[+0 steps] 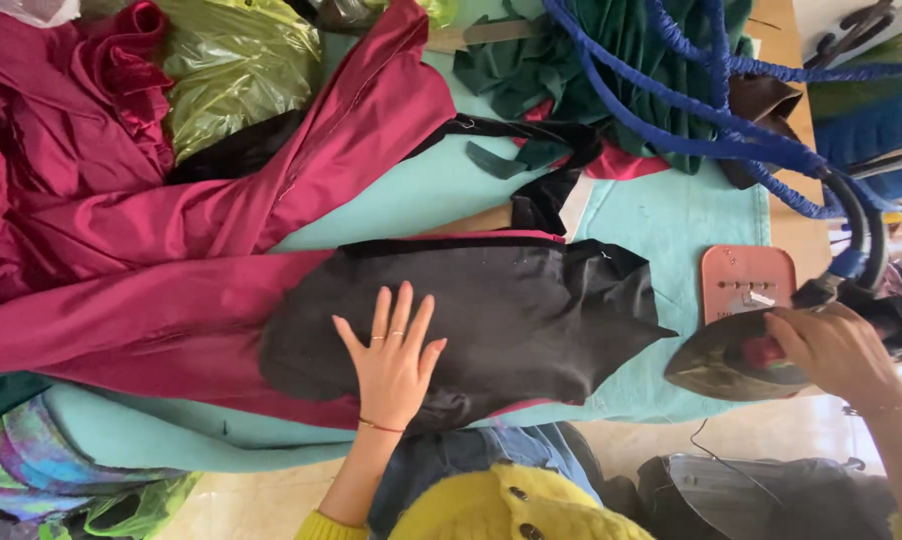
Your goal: Ironing and pressing pieces of maroon and black fabric on a workbench using a steam iron
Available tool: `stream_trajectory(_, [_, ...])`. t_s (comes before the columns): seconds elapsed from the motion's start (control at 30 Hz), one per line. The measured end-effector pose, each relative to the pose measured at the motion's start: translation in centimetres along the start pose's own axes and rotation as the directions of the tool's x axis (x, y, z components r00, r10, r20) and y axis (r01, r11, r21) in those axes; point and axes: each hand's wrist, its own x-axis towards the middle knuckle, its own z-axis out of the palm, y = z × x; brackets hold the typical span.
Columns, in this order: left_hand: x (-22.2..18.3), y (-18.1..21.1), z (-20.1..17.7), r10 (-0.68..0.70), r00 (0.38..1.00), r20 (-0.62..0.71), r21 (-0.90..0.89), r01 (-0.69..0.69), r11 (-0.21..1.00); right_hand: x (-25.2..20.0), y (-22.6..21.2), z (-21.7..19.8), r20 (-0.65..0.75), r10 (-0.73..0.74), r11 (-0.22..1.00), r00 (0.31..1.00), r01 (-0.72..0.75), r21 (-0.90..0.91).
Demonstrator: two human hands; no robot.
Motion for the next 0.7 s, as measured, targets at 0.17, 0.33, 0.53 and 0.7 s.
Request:
stream_trajectory(0.17, [0.6,-1.9,-0.2,-0.104,0.994,-0.04,0.07,0.107,0.992,-2.4,4.2,4.6,0.047,0.255,0.967,0.966,-0.253,-0.028])
stream_trajectory(0.33, [2.1,-5.7,0.4,-0.247,0.964,-0.1,0.034,0.252,0.967,-3.3,4.7,6.9,0.053,0.408,0.88,0.912,-0.408,0.244])
stream_trajectory(0.53, [4.4,-11.9,4.4,-0.494,0.869,0.028,-0.385,0.465,0.797,-2.1,3.4,6.3,-0.226,0.408,0.909,0.885,-0.415,0.016])
stream_trajectory(0.7, [5.0,-12.4,4.8,-0.407,0.898,-0.17,-0.462,0.292,0.837,4.5,-6.8,-2.2,-0.488,0.263,0.962,0.832,-0.19,0.194])
